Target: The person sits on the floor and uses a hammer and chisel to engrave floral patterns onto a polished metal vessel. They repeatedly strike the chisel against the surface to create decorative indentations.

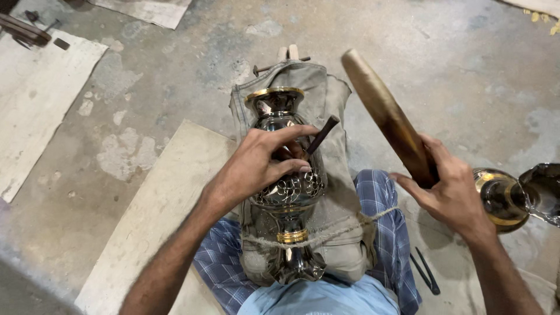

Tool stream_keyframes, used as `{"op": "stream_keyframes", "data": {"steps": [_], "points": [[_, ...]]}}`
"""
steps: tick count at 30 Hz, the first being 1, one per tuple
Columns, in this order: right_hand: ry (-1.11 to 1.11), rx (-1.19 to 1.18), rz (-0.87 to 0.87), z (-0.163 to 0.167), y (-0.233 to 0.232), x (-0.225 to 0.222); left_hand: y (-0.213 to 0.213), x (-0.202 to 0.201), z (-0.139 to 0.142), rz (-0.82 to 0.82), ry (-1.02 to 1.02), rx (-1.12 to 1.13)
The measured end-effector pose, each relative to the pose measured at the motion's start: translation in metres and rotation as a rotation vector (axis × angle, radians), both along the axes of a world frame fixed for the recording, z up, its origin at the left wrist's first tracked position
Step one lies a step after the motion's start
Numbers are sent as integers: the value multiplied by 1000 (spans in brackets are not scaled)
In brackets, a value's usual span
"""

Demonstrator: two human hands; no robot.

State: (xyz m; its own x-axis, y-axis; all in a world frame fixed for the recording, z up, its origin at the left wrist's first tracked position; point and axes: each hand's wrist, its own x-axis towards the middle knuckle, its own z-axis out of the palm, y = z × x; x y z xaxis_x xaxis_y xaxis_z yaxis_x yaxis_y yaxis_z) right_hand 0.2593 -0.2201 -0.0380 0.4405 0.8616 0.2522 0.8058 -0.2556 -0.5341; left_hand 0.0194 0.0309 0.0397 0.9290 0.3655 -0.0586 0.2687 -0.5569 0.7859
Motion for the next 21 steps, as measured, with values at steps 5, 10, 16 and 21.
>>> {"op": "stream_keyframes", "data": {"steps": [5, 10, 16, 21], "points": [[82, 89, -78, 2, -6, 0, -1, 0, 3, -44, 36, 5], [263, 64, -129, -5, -14, -8, -1, 3, -2, -155, 17, 72], [374, 142, -143, -18, -19, -26, 2, 9, -6, -267, 4, 87], [453, 450, -103, -36, -25, -44, 3, 14, -2, -377, -34, 92]]}}
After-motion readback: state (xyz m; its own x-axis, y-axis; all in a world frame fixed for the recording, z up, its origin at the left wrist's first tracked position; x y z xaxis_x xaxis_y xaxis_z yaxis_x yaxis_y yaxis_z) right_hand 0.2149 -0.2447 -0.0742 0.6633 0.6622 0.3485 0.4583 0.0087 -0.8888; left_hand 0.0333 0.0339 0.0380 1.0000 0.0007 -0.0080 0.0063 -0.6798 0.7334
